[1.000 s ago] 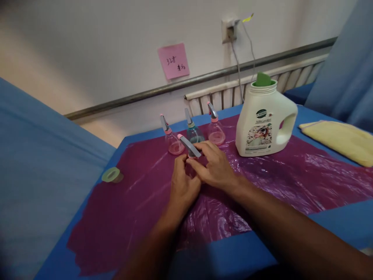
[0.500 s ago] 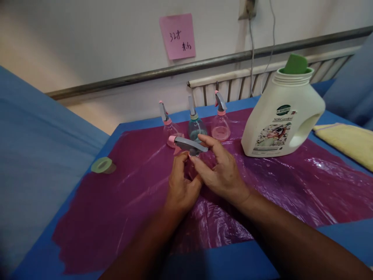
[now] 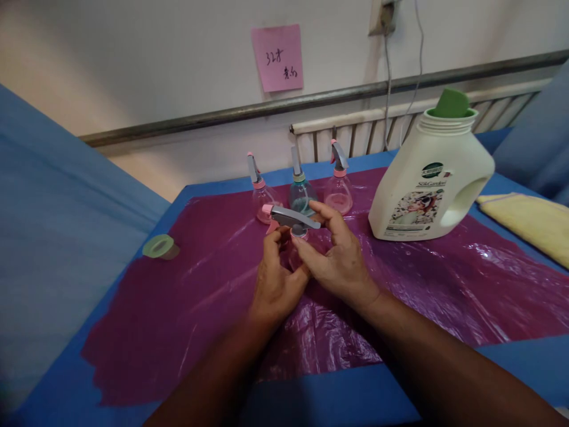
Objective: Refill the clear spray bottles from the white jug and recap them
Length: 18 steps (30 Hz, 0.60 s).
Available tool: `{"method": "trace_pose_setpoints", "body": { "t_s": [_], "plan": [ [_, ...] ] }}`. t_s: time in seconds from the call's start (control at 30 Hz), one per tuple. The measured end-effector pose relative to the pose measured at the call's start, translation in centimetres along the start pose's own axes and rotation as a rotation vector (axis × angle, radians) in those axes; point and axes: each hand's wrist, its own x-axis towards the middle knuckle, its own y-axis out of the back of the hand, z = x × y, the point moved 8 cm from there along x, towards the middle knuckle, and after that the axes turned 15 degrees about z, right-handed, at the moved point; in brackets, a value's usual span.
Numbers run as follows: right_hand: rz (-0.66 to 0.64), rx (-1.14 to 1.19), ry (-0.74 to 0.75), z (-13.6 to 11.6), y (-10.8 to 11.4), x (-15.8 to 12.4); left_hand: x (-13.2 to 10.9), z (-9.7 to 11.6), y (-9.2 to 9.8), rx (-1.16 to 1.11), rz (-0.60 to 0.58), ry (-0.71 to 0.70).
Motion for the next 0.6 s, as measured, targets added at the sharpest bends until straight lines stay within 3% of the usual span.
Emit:
{"method": "trace_pose_setpoints", "body": {
  "t_s": [0.17, 0.4, 0.6],
  "plan": [
    [-0.095, 0.060, -0.009, -0.30, -0.41, -0.38, 0.03, -0.51, 0.01, -0.012, 0.001, 0.020],
    [0.007, -0.022, 0.012, 0.01, 0.22, 0.01, 0.00, -0.61, -0.14, -0.001, -0.005, 0.004],
    [-0.088, 0.027, 0.012, -0.29, -0.28, -0.37, -0.01, -0.57, -0.12, -0.018, 0.008, -0.024]
  ]
}}
